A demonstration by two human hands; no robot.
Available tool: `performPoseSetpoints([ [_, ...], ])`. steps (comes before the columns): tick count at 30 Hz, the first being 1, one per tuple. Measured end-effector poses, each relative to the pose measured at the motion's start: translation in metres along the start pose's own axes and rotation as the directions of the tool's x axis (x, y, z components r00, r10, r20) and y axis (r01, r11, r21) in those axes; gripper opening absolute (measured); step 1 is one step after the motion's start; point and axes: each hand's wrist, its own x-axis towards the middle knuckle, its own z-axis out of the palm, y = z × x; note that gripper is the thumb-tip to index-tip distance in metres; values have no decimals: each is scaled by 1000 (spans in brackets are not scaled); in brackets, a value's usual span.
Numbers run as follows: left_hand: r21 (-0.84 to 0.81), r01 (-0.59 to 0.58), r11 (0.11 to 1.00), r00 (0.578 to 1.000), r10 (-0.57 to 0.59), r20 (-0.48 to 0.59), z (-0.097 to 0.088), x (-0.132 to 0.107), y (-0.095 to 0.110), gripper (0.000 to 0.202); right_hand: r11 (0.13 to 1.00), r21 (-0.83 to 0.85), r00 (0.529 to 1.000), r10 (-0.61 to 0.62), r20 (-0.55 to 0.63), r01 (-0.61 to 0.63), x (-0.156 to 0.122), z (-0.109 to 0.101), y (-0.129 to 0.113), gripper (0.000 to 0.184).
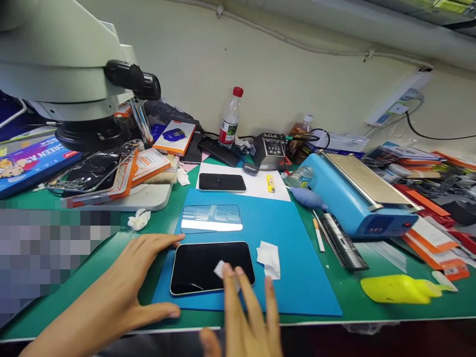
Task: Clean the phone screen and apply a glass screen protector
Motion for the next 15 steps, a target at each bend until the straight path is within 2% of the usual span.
performPoseSetpoints([
  [3, 13, -46, 999, 999, 46, 2, -3, 0, 2, 107, 997, 82, 1000, -7, -25, 9, 16, 15, -33, 72],
  [5, 18, -41, 999, 999, 41, 0, -4, -1, 4, 108, 993, 109, 998, -51, -32, 54, 22, 18, -40, 68],
  [8, 11, -16, 1000, 1000, 16, 12, -5, -2, 7, 107, 984, 91, 988, -154, 2, 153, 20, 9, -23, 66],
  [9, 4, -5, 1000, 1000, 5, 20, -6, -2, 7, 106, 987, 80, 990, -143, 9, 142, 18, 4, -14, 64],
  [11, -12, 14, 1000, 999, -13, 33, -6, -1, 8, 105, 997, 69, 999, -38, 1, 38, 16, -2, -1, 58],
  [13, -23, 27, 999, 999, -26, 42, -6, -1, 8, 106, 998, 62, 1000, 18, -16, -17, 17, -2, -3, 57],
  [15, -27, 24, 999, 999, -23, 37, -6, -1, 7, 107, 996, 59, 997, -69, -23, 70, 21, 4, -16, 62],
])
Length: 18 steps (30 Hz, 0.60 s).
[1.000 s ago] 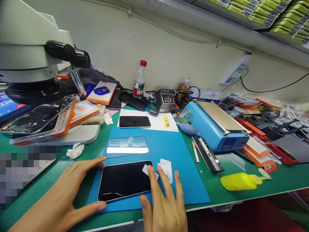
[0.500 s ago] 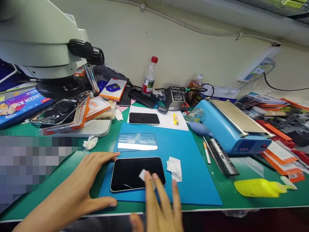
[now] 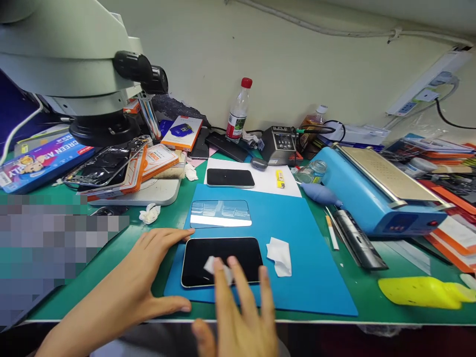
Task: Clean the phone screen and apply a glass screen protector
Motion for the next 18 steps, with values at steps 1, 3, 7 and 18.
performPoseSetpoints([
  [1, 3, -3, 1000, 1000, 3, -4, 0, 0, 0, 107, 998, -3, 998, -61, 0, 61, 2, 4, -8, 65],
  [3, 9, -15, 1000, 1000, 15, -12, 0, -1, -1, 106, 992, -5, 992, -128, 7, 128, 4, 9, -16, 68],
  [7, 9, -23, 1000, 1000, 23, -5, 0, -1, -1, 107, 999, -42, 999, -5, 33, 6, -1, -1, 10, 60],
  [18, 78, -69, 995, 996, 73, -59, 6, 1, -5, 112, 996, 83, 997, -39, -60, 43, 29, 11, -14, 67],
])
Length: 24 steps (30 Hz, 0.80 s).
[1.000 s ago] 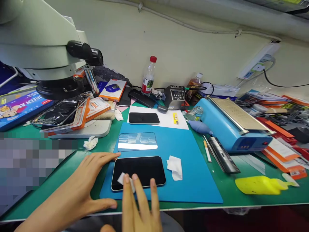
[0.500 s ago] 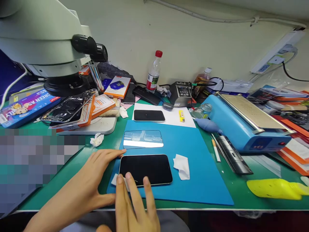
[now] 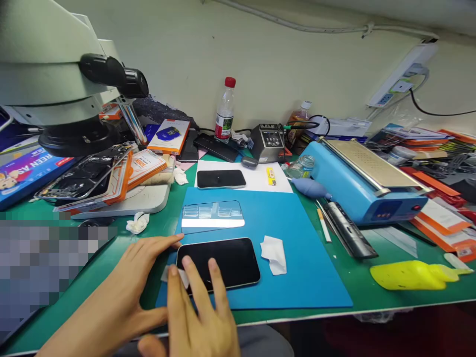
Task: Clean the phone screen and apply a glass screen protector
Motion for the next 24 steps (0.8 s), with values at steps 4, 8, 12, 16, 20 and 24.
performPoseSetpoints([
  [4, 24, -27, 999, 1000, 27, -1, -3, 2, 2, 110, 983, -149, 993, 116, 35, -110, -14, -14, 26, 50],
  [8, 33, -32, 999, 999, 33, -10, -3, 3, 2, 110, 969, -129, 977, 210, -23, -212, -4, -6, 26, 56],
  [12, 25, -3, 1000, 999, 4, -34, 5, -1, -2, 103, 994, -1, 994, 110, -7, -110, 11, 9, 1, 68],
  [16, 10, -16, 1000, 997, 17, -76, 14, -5, -8, 99, 973, -23, 972, 229, -50, -230, 19, 15, -11, 56],
  [20, 12, -30, 999, 994, 31, -106, 15, -5, -12, 95, 978, 86, 939, 206, -274, -189, 11, 15, -11, 64],
  [24, 30, -16, 999, 999, 18, -43, 7, -3, -9, 106, 994, -89, 998, 67, -7, -67, -12, -5, 13, 53],
])
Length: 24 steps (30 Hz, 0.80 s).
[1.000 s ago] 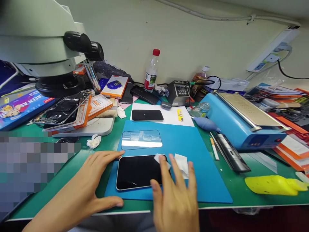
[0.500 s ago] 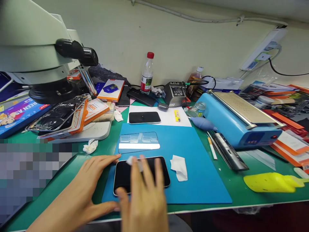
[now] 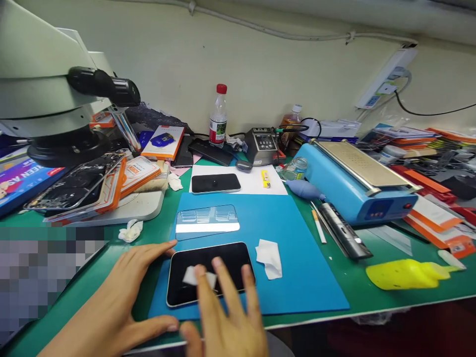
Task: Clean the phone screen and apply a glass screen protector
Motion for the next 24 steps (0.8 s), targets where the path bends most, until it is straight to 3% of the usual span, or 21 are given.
performPoseSetpoints([
  [2, 7, -4, 1000, 1000, 4, 22, -4, 1, 1, 107, 992, -69, 994, 104, 14, -103, -5, -4, 8, 50],
  [4, 8, 8, 1000, 999, -9, 38, -5, 2, 1, 108, 990, -68, 993, 122, 0, -121, -5, -3, 6, 53],
  [8, -1, 23, 1000, 997, -22, 72, -6, 2, 3, 108, 999, -9, 999, -41, 21, 41, 0, 2, -7, 57],
  [13, -9, 34, 999, 998, -33, 56, -8, 3, 11, 109, 997, -70, 999, 30, 25, -28, 0, -2, -6, 51],
  [17, -8, 46, 999, 997, -46, 56, -9, 3, 11, 109, 992, -28, 992, -121, 36, 122, -2, 0, -7, 59],
  [24, 19, 31, 999, 999, -32, 28, -1, -3, -4, 98, 981, -79, 984, 176, 20, -174, -27, -27, 36, 52],
])
